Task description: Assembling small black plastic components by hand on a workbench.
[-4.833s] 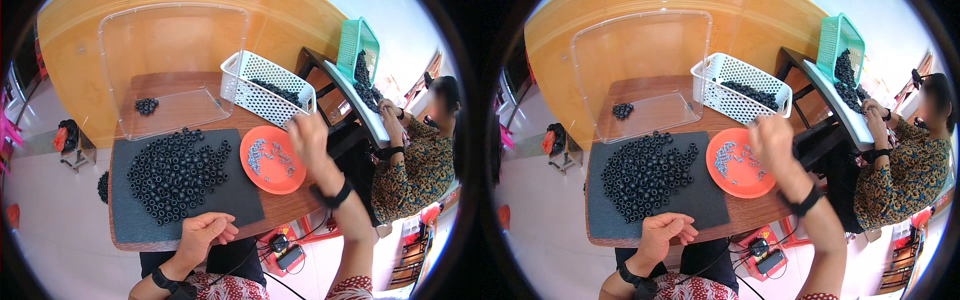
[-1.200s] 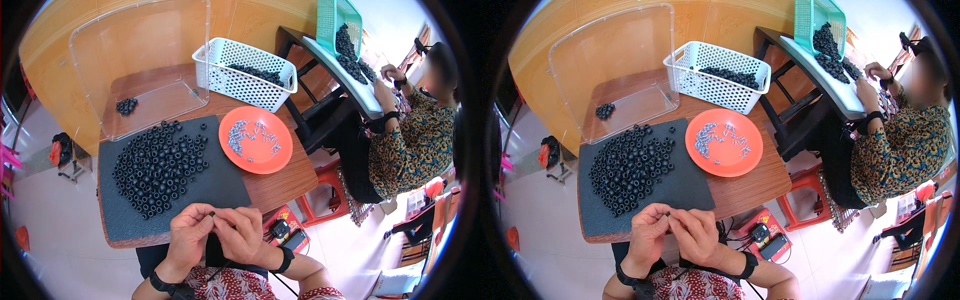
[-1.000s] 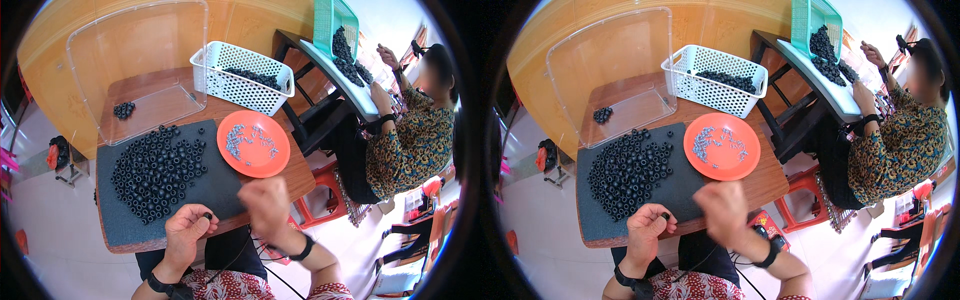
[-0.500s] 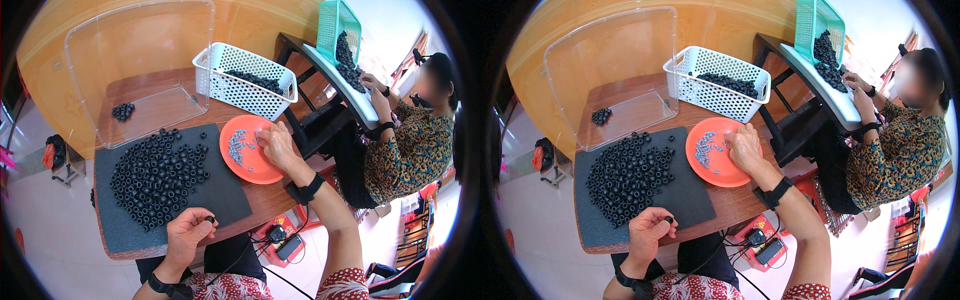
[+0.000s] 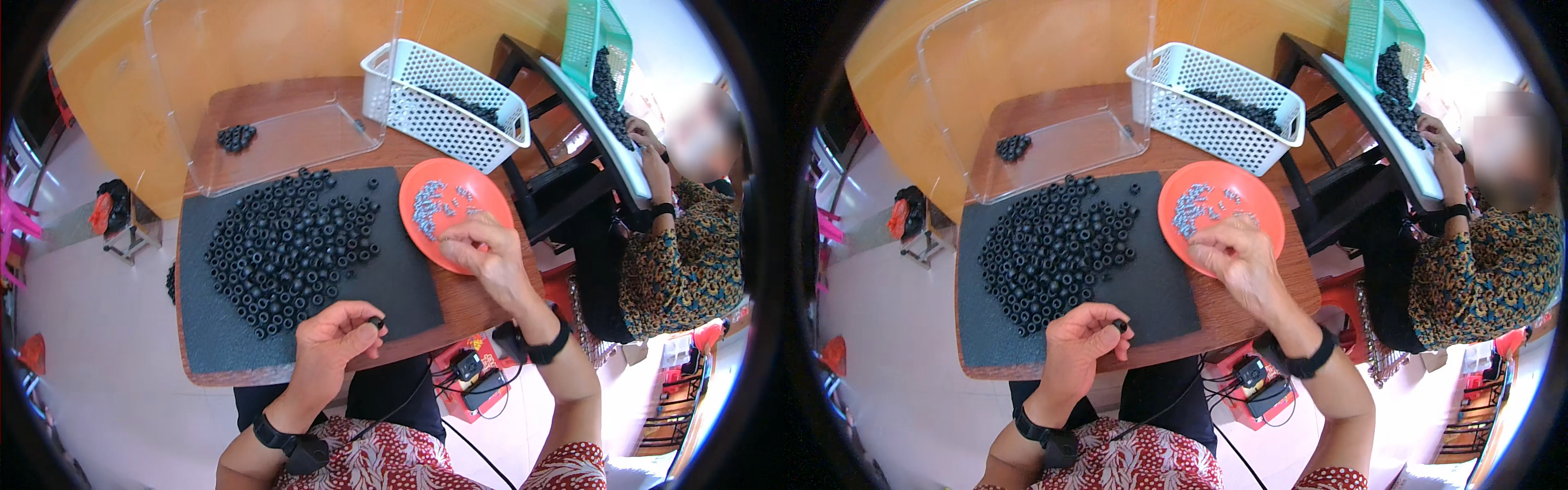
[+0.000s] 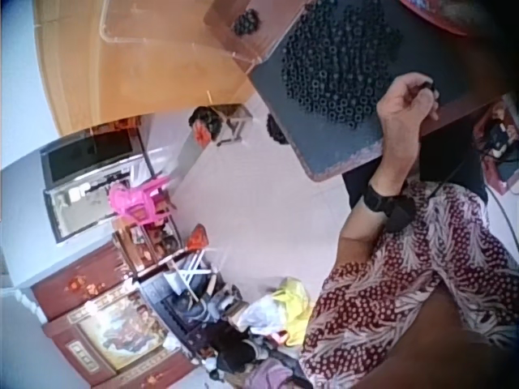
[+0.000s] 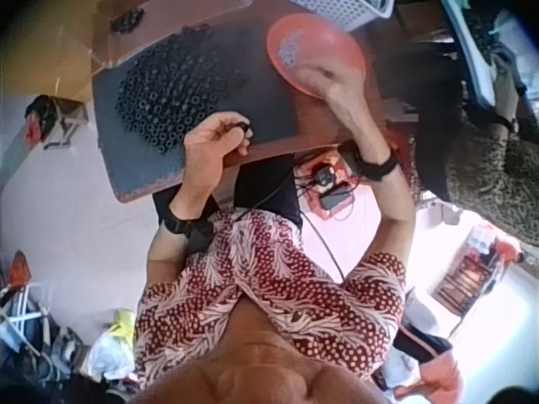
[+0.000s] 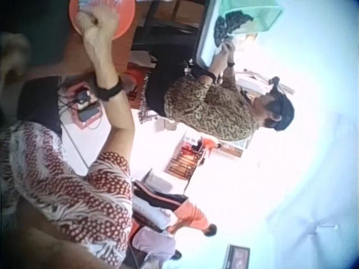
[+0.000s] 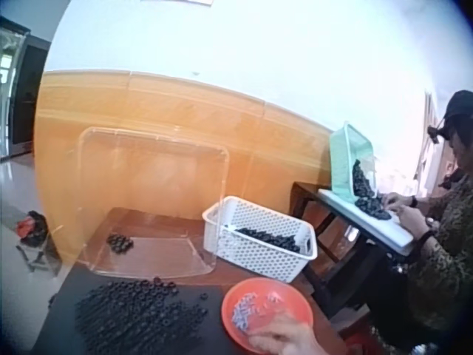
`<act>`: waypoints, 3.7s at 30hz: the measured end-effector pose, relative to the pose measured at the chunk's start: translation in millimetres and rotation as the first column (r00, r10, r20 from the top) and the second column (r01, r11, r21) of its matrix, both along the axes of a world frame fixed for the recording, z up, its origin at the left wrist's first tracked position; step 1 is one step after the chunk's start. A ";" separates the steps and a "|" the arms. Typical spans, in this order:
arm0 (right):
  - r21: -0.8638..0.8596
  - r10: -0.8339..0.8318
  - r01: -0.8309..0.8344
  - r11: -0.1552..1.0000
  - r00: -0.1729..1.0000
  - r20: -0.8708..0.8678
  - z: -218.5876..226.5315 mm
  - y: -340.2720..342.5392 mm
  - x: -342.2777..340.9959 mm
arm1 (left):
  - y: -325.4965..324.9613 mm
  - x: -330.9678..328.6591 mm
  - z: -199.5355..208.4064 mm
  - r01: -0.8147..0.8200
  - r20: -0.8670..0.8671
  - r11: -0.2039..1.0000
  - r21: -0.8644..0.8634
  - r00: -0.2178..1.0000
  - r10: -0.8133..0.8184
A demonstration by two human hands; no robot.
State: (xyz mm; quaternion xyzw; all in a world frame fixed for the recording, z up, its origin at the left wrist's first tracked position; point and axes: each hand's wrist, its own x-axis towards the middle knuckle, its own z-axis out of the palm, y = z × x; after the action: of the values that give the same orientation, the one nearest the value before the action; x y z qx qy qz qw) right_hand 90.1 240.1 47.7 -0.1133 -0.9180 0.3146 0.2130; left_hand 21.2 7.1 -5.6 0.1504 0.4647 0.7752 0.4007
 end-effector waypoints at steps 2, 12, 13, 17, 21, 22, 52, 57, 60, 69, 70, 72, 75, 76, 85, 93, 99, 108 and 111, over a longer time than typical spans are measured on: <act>-0.296 0.077 -0.084 0.951 0.996 -0.037 8.3 -34.1 4.1 | -2.5 -2.0 1.4 -0.012 0.057 1.000 0.018 0.998 0.011; -0.282 0.092 -0.160 0.946 0.966 -0.242 -22.4 -102.9 19.0 | -10.0 9.2 6.0 0.001 0.228 0.999 0.043 0.974 -0.011; -0.245 0.085 -0.147 0.958 0.965 -0.248 -23.7 -104.9 19.4 | -10.5 9.7 6.6 0.000 0.225 0.999 0.046 0.974 -0.010; -0.062 0.094 -0.114 0.992 0.960 -0.264 -27.3 -108.6 20.7 | -11.7 10.0 3.5 0.005 0.209 0.998 0.061 0.978 -0.017; 0.195 0.175 -0.123 0.973 0.943 -0.281 -25.6 -111.9 22.7 | -11.1 11.2 4.9 -0.011 0.218 0.998 0.060 0.976 -0.003; 0.311 0.207 -0.122 0.942 0.944 -0.257 -24.9 -113.8 23.9 | -11.1 11.4 5.0 -0.005 0.217 0.999 0.053 0.976 -0.006; 0.419 0.271 -0.217 0.882 0.960 -0.074 -47.3 -83.0 -50.0 | -22.3 -1.3 -12.1 0.068 0.112 0.992 0.109 0.990 -0.081; 0.499 0.307 -0.255 0.828 0.952 -0.022 -42.6 -88.1 -47.6 | -22.5 -0.7 -11.4 0.064 0.112 0.989 0.130 0.991 -0.079; 0.544 0.336 -0.271 0.794 0.942 -0.021 -45.1 -88.4 -47.2 | -21.6 -0.4 -12.2 0.057 0.101 0.990 0.133 0.992 -0.071; 0.520 0.350 -0.306 0.797 0.937 0.014 -44.4 -85.8 -39.0 | -21.5 0.3 -12.3 0.045 0.117 0.991 0.128 0.991 -0.060; 0.518 0.327 -0.295 0.802 0.944 0.031 -45.1 -83.8 -36.3 | -21.4 0.5 -12.6 0.045 0.117 0.991 0.128 0.991 -0.060; 0.525 0.324 -0.292 0.800 0.945 0.032 -45.4 -81.0 -31.3 | -22.0 0.9 -13.2 0.062 0.099 0.990 0.128 0.992 -0.075; 0.540 0.329 -0.298 0.787 0.944 0.041 -43.9 -80.3 -27.0 | -22.8 0.8 -10.8 0.037 0.106 0.992 0.118 0.993 -0.050; 0.549 0.334 -0.306 0.778 0.941 0.051 -42.7 -80.4 -25.2 | -22.9 1.3 -10.7 0.040 0.104 0.992 0.118 0.993 -0.052; 0.036 0.168 -0.166 0.985 0.984 -0.054 -35.7 -81.5 -0.8 | -20.5 5.2 -9.7 0.031 0.111 0.996 0.086 0.993 -0.041; -0.747 0.048 -0.080 0.659 0.997 -0.064 -18.6 -100.3 18.4 | -17.0 5.5 -3.2 0.034 0.127 0.997 0.067 0.991 -0.042; -0.894 0.076 -0.161 0.417 0.987 -0.142 -23.1 -112.0 26.3 | -15.6 13.9 4.5 0.029 0.126 0.997 0.070 0.991 -0.038; -0.684 0.119 -0.209 0.698 0.977 -0.177 -29.6 -107.4 30.3 | -15.3 15.9 7.6 0.015 0.049 1.000 0.028 0.999 -0.017; -0.595 0.118 -0.191 0.780 0.980 -0.160 -23.9 -108.6 29.7 | -14.7 15.8 7.2 0.012 0.021 1.000 -0.004 1.000 -0.011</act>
State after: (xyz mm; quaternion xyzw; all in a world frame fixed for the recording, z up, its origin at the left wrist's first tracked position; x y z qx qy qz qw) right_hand 119.8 131.5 23.8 -0.0818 -0.7607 0.6150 0.1907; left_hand 37.0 -7.5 1.5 0.1442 0.4613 0.7734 0.4102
